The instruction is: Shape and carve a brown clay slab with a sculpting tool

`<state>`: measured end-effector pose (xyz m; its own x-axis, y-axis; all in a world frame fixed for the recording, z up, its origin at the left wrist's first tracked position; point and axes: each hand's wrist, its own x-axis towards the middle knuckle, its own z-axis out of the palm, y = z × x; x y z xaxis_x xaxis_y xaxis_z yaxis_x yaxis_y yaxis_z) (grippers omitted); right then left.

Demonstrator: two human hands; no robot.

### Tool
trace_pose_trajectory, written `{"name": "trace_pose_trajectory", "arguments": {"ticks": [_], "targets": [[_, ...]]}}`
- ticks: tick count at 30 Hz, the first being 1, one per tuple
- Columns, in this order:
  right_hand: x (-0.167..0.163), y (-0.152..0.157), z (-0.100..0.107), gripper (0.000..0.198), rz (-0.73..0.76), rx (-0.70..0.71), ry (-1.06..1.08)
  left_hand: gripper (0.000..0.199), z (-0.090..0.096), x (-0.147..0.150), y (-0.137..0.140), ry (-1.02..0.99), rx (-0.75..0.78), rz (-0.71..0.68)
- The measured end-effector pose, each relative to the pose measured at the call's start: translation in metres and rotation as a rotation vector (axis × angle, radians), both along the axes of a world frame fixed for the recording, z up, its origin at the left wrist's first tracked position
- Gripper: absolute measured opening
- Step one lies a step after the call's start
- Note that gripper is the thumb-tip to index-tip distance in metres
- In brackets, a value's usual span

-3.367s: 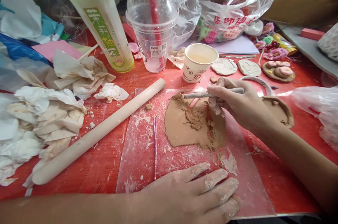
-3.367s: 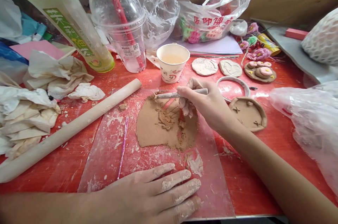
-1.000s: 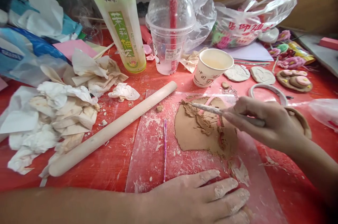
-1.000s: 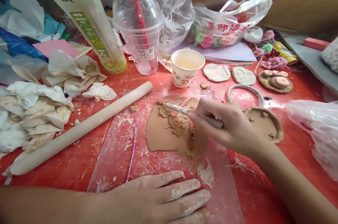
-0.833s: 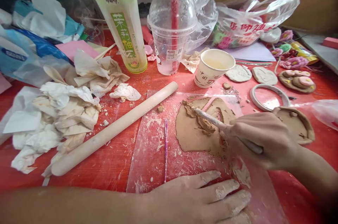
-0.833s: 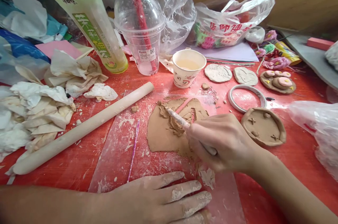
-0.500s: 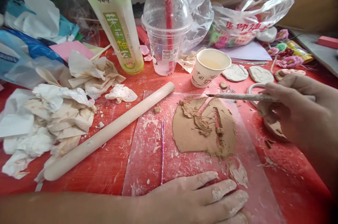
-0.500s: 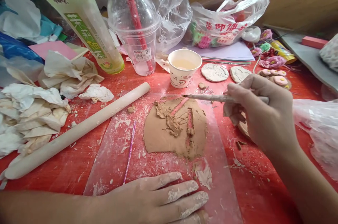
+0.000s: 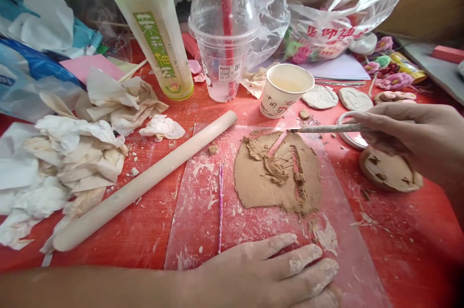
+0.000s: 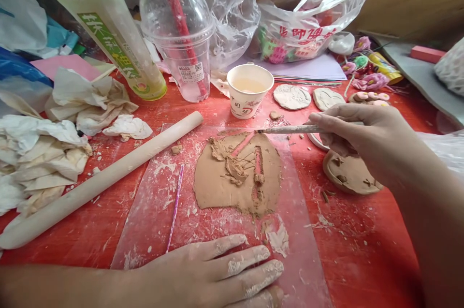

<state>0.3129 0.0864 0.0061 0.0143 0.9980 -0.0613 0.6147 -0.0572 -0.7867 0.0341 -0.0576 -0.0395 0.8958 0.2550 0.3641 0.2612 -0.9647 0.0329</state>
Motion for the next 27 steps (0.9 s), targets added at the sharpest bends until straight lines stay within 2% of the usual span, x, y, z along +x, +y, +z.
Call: {"name": "trace_pose_trajectory", "arguments": {"ticks": [3,6,10,12,15,17,23,27], "targets": [[0.002,-0.002,0.001,0.033,0.106,0.108,-0.309,0.034,0.0,0.0,0.0,-0.008,-0.001,0.005],[-0.002,-0.005,0.002,0.035,0.106,0.192,-0.434,0.034,0.0,0.0,0.0,-0.015,-0.001,0.006],[-0.005,-0.007,-0.001,0.035,-0.002,0.215,-0.387,0.034,0.001,-0.001,-0.001,-0.002,0.0,0.002],[-0.004,-0.005,-0.003,0.035,0.09,0.202,-0.355,0.035,0.0,-0.001,-0.001,-0.003,-0.001,0.004],[-0.005,-0.002,-0.003,0.037,0.324,0.202,-0.307,0.035,-0.001,0.0,-0.001,0.0,-0.006,0.005],[-0.01,-0.003,-0.002,0.04,0.413,0.184,-0.297,0.035,-0.001,0.0,-0.001,0.004,-0.008,0.001],[-0.024,-0.01,0.004,0.046,0.378,0.0,-0.37,0.035,0.0,0.001,-0.001,0.001,-0.034,-0.007],[-0.021,-0.009,0.003,0.044,0.395,-0.015,-0.349,0.035,0.001,0.001,-0.002,0.003,-0.031,-0.004]]}}
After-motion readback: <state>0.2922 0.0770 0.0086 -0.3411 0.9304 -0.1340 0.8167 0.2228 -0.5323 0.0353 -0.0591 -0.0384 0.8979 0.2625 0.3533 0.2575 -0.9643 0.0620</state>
